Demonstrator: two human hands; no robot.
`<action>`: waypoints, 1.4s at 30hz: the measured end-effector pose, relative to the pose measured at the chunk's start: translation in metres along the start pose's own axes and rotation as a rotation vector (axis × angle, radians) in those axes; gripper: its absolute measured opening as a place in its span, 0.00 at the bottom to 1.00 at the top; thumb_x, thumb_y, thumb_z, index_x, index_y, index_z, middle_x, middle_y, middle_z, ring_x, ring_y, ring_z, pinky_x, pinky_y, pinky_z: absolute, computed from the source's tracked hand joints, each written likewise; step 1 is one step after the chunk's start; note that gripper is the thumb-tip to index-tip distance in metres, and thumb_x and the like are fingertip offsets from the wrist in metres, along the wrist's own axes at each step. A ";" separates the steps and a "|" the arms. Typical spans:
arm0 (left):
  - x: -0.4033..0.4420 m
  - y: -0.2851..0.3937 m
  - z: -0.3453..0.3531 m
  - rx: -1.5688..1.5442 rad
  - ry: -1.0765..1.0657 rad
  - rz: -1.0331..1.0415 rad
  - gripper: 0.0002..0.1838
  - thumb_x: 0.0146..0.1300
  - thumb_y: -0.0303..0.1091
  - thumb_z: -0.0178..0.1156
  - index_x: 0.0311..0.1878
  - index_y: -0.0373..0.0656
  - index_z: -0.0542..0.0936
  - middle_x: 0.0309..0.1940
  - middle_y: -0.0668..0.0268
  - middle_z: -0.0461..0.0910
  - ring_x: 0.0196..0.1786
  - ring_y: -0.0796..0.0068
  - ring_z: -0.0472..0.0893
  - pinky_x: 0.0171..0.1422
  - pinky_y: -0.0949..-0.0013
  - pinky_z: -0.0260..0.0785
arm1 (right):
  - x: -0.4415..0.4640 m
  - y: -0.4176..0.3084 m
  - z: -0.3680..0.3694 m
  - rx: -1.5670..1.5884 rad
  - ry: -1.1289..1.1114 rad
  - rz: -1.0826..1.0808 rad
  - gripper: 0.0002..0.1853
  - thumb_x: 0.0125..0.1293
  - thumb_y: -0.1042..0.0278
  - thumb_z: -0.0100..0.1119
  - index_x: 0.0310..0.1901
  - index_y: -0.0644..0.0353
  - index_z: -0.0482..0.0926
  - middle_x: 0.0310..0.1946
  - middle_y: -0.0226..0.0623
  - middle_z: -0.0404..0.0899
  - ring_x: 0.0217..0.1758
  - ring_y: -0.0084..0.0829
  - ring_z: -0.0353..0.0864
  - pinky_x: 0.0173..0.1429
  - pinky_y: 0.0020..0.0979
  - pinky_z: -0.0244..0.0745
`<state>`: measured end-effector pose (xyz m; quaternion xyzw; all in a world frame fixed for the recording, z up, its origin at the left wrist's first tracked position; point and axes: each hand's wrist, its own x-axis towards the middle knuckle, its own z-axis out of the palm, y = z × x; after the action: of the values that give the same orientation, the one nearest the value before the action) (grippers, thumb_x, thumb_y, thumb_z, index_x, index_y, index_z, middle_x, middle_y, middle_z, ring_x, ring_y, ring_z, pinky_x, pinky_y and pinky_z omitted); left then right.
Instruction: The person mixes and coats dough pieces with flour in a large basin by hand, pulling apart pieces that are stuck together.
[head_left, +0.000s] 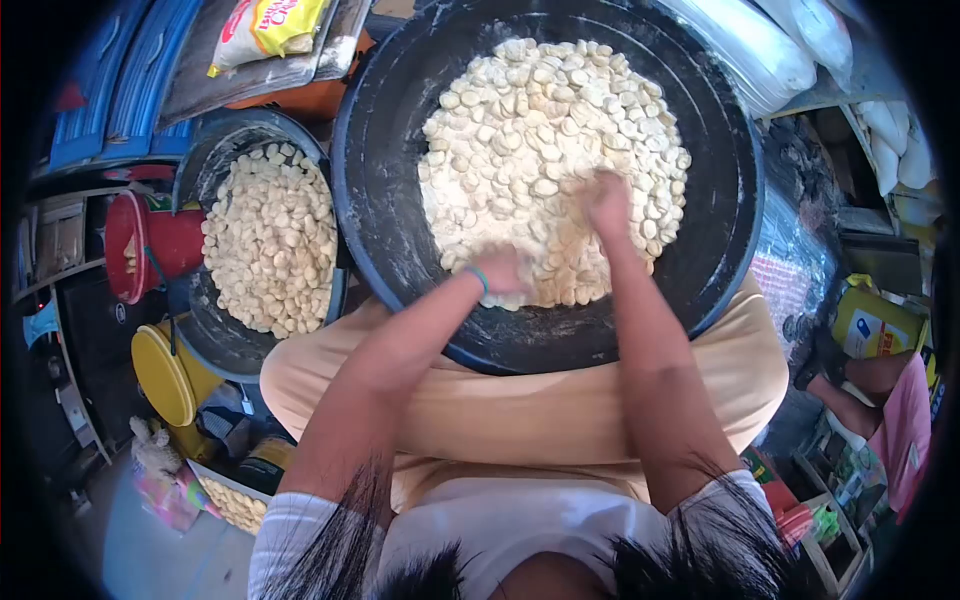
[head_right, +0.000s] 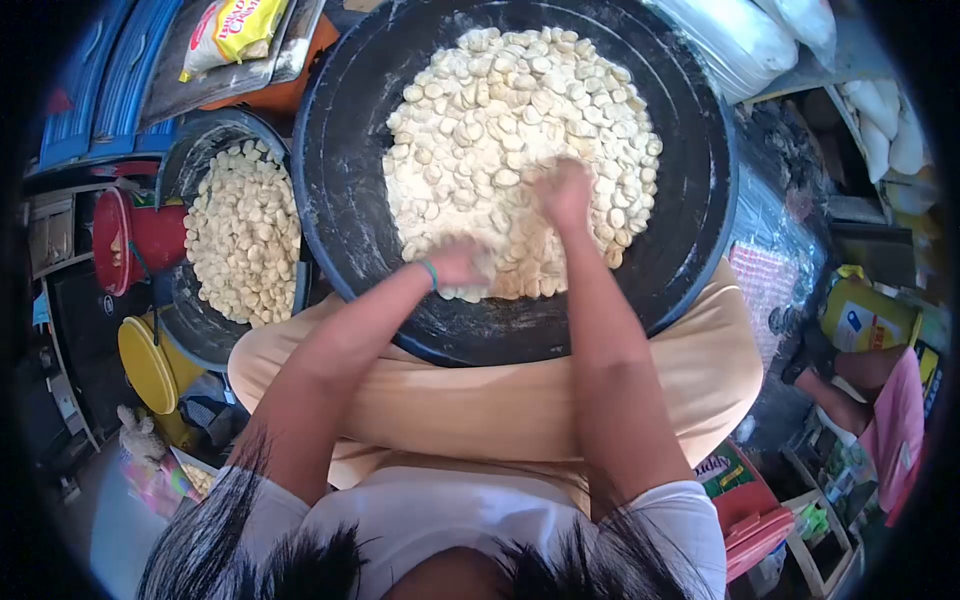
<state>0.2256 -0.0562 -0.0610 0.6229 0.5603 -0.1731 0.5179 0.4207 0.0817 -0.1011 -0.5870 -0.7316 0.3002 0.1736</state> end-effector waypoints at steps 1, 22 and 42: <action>-0.017 0.011 0.006 0.013 -0.115 0.077 0.39 0.51 0.60 0.63 0.65 0.52 0.71 0.69 0.54 0.59 0.71 0.38 0.55 0.69 0.41 0.56 | 0.014 0.010 -0.003 -0.295 0.174 0.151 0.38 0.53 0.48 0.67 0.64 0.56 0.68 0.66 0.57 0.61 0.67 0.53 0.63 0.68 0.50 0.58; -0.135 -0.084 -0.062 0.248 1.339 -0.352 0.28 0.51 0.37 0.68 0.58 0.48 0.76 0.64 0.55 0.65 0.63 0.49 0.68 0.63 0.49 0.62 | -0.017 -0.022 0.057 -0.492 -0.052 0.352 0.40 0.57 0.50 0.58 0.69 0.59 0.57 0.72 0.52 0.50 0.76 0.50 0.46 0.71 0.66 0.42; -0.119 -0.106 -0.083 0.080 1.177 -0.590 0.28 0.53 0.33 0.66 0.60 0.54 0.74 0.74 0.55 0.49 0.60 0.48 0.71 0.52 0.54 0.76 | -0.054 -0.061 0.077 -0.470 -0.334 -0.168 0.19 0.59 0.63 0.58 0.53 0.52 0.75 0.58 0.47 0.68 0.64 0.42 0.66 0.65 0.48 0.62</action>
<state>0.0648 -0.0654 0.0197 0.4528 0.8901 0.0409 0.0324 0.3418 0.0034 -0.1153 -0.4909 -0.8454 0.1998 -0.0655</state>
